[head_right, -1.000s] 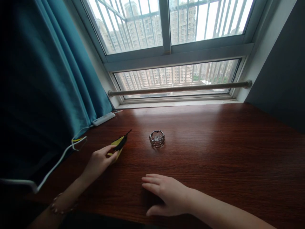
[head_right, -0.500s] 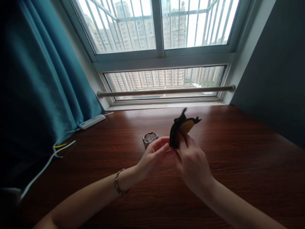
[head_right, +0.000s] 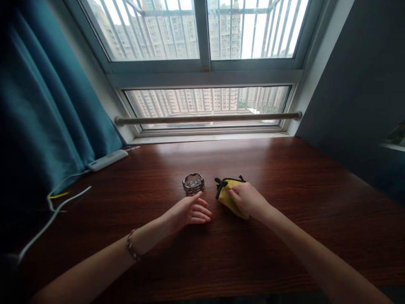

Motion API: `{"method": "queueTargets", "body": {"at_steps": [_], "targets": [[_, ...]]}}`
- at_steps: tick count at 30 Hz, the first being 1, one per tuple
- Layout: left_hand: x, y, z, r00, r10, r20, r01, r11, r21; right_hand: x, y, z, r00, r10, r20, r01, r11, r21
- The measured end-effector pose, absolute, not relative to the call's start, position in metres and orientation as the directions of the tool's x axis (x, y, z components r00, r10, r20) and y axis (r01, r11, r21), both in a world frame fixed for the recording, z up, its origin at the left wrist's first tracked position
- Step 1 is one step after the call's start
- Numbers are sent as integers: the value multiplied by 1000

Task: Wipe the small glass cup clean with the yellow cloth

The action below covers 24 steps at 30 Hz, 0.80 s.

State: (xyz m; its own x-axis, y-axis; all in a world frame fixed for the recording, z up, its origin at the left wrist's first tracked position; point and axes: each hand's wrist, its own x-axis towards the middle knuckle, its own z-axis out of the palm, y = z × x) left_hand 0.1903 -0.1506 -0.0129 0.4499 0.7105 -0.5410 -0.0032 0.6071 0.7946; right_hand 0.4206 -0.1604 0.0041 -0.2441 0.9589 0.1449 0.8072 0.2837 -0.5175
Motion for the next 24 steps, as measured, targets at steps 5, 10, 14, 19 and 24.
{"method": "queueTargets", "body": {"at_steps": [5,10,14,19,24], "targets": [[155,-128,-13,241,810,-534,-5,551,835,420,-153,-15,-116,960,254,639,268,-721],[147,-105,-16,184,835,-519,41,521,852,415,-136,-38,30,944,328,455,279,-845],[150,-94,-14,185,827,-531,97,522,848,411,-116,-34,184,934,307,225,265,-938],[154,-89,-10,182,836,-518,144,498,855,395,-109,-24,276,927,252,32,253,-967],[164,-92,-2,217,862,-458,146,435,888,373,-112,-18,261,926,273,15,279,-960]]}}
